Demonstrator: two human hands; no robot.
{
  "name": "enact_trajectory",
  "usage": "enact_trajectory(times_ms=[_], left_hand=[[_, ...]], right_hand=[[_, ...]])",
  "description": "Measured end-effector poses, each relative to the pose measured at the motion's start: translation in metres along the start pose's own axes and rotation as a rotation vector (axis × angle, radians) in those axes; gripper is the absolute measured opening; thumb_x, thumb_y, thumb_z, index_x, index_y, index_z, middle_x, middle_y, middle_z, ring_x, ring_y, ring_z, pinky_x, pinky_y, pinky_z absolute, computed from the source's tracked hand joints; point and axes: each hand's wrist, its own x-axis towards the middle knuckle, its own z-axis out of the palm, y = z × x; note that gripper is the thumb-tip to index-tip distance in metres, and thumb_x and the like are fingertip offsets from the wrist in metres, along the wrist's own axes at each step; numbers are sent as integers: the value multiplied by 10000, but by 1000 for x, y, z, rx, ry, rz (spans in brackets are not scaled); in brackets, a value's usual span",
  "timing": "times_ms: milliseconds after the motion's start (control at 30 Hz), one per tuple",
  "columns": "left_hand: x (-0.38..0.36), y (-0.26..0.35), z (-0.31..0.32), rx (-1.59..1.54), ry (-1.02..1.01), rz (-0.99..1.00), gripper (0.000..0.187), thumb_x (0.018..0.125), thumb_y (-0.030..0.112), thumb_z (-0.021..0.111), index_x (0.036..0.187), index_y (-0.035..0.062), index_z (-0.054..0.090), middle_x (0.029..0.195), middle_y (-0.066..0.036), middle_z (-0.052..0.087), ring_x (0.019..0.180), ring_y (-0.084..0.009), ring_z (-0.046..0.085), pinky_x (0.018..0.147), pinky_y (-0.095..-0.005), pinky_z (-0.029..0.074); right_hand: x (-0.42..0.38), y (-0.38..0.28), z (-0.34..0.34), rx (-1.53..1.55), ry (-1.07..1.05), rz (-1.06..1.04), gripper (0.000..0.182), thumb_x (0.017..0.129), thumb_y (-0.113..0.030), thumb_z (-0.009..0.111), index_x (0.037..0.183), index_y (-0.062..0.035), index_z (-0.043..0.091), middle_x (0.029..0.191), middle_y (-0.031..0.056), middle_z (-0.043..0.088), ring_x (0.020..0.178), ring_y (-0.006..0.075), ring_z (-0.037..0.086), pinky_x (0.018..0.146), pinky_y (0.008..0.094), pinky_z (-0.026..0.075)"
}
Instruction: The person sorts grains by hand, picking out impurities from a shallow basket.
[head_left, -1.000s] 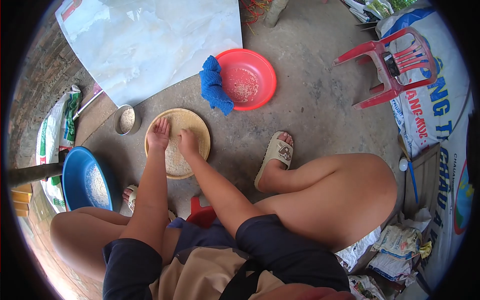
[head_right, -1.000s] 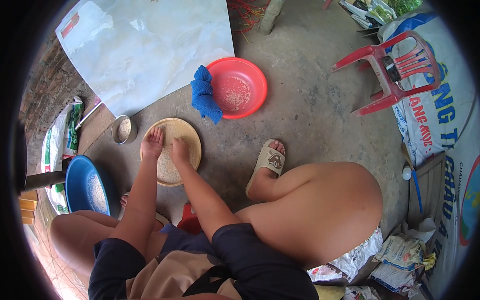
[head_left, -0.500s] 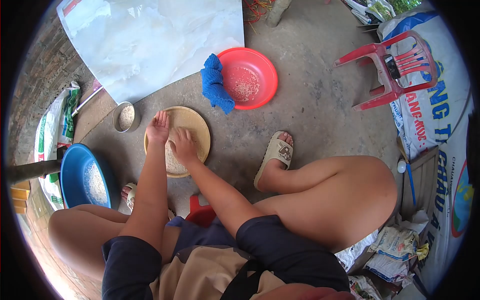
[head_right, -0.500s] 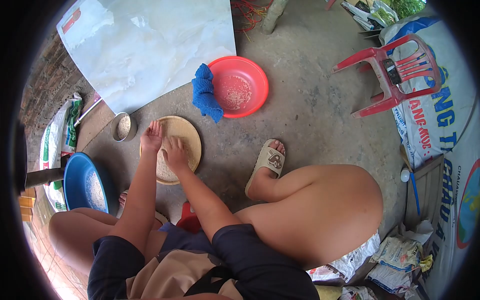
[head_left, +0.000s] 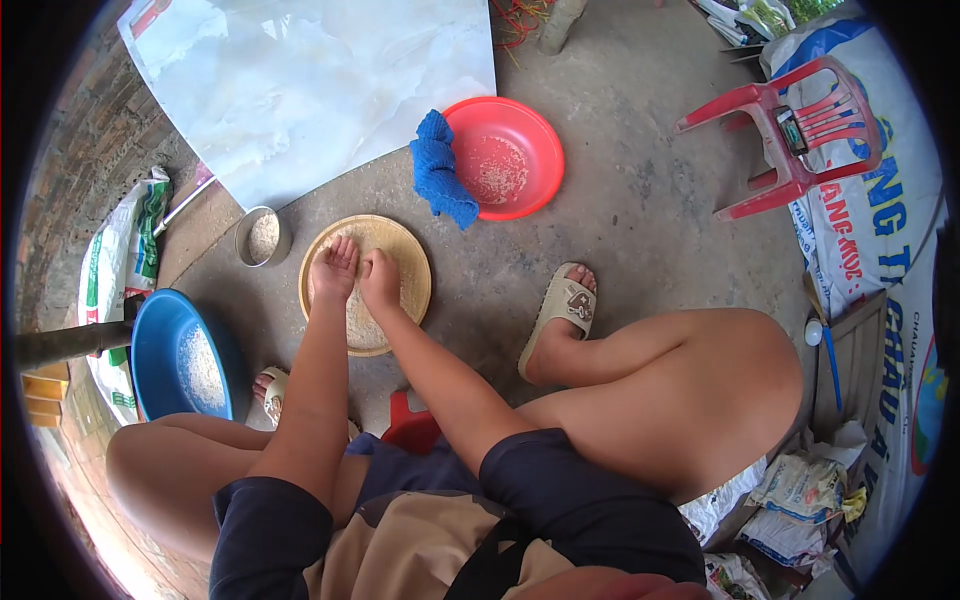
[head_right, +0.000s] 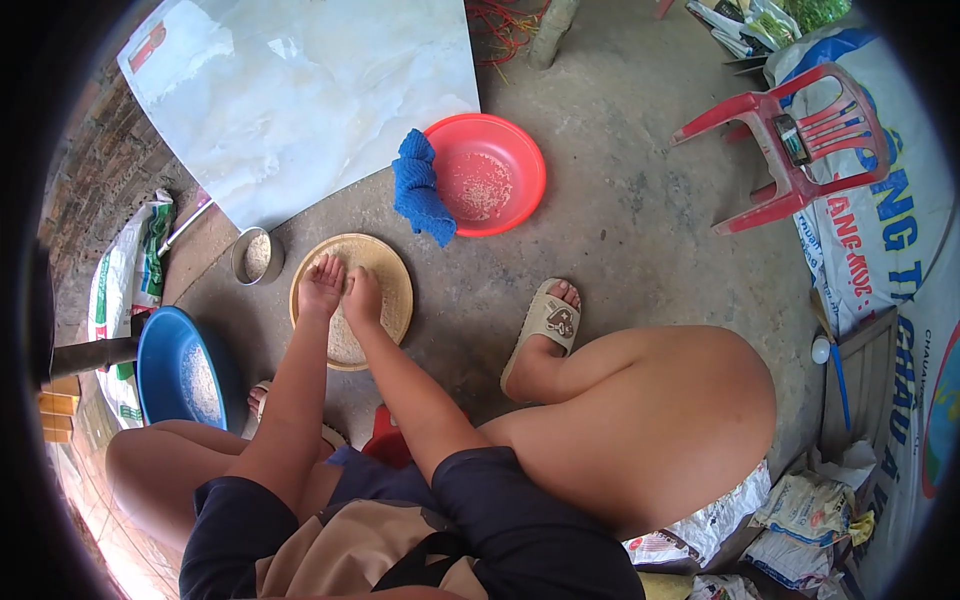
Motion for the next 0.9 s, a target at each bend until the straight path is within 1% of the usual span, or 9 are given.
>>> enact_trajectory(times_ms=[100, 200, 333, 367, 500, 600, 733, 800, 900], left_hand=[[23, -13, -19, 217, -260, -115, 361, 929, 208, 315, 1131, -13, 515, 1082, -138, 583, 989, -257, 552, 893, -361, 441], [27, -15, -15, 255, -221, -118, 350, 927, 204, 312, 1102, -11, 525, 1052, -133, 591, 954, -255, 560, 875, -357, 448], [23, -1, -1, 362, -151, -96, 335, 923, 195, 308, 1045, -7, 546, 991, -124, 608, 884, -250, 576, 840, -351, 463], [18, 2, 2, 315, -100, -89, 324, 920, 182, 304, 1013, -19, 541, 987, -142, 607, 924, -259, 582, 841, -363, 471], [14, 24, 14, 267, 66, -171, 336, 926, 152, 280, 1059, -57, 507, 1054, -172, 585, 1006, -299, 579, 899, -405, 474], [16, 49, 35, 110, 67, 87, 367, 925, 160, 277, 1136, -72, 469, 1086, -190, 567, 1037, -304, 562, 907, -402, 470], [15, 106, 65, 128, 29, 309, 374, 919, 173, 305, 1178, -62, 437, 1187, -213, 497, 1104, -323, 518, 937, -418, 442], [16, 116, 65, 155, 5, 385, 397, 915, 211, 346, 1214, -36, 428, 1241, -222, 455, 1135, -332, 494, 943, -427, 429], [7, 119, 63, 1459, 460, 864, 644, 763, 344, 591, 1332, 132, 375, 1397, -235, 240, 1258, -361, 337, 953, -450, 367]], right_hand=[[16, -29, -7, 126, -12, -155, 56, 748, -35, 551, 804, -35, 553, 834, 144, 570, 849, 326, 537, 750, 440, 416], [23, -40, -3, 107, -55, -290, 67, 766, -66, 542, 821, -48, 575, 841, 120, 590, 829, 319, 535, 766, 455, 404], [4, -32, -7, 55, 68, -344, 261, 810, -130, 520, 1064, -78, 556, 1081, 140, 567, 992, 331, 516, 894, 449, 368], [-4, -20, -9, -44, -66, -324, 400, 822, -164, 524, 1211, -82, 479, 1255, 145, 466, 1162, 336, 423, 969, 433, 336], [-41, 3, -28, -310, -310, -318, 523, 810, -187, 547, 1302, -87, 400, 1386, 129, 323, 1305, 327, 250, 1039, 431, 272], [-42, 10, -36, -353, -304, -449, 522, 778, -173, 585, 1271, -96, 433, 1377, 115, 339, 1296, 324, 267, 1031, 431, 273], [-31, 11, -33, -365, -368, -378, 441, 785, -189, 584, 1209, -116, 485, 1375, 108, 341, 1291, 300, 278, 1014, 422, 294], [-28, 8, -32, -409, -371, -401, 344, 771, -176, 594, 1102, -102, 535, 1282, 105, 430, 1222, 288, 361, 974, 408, 335], [-27, 11, -32, -369, -353, -450, 233, 765, -156, 576, 985, -79, 560, 1103, 89, 511, 1099, 271, 443, 925, 407, 368]])
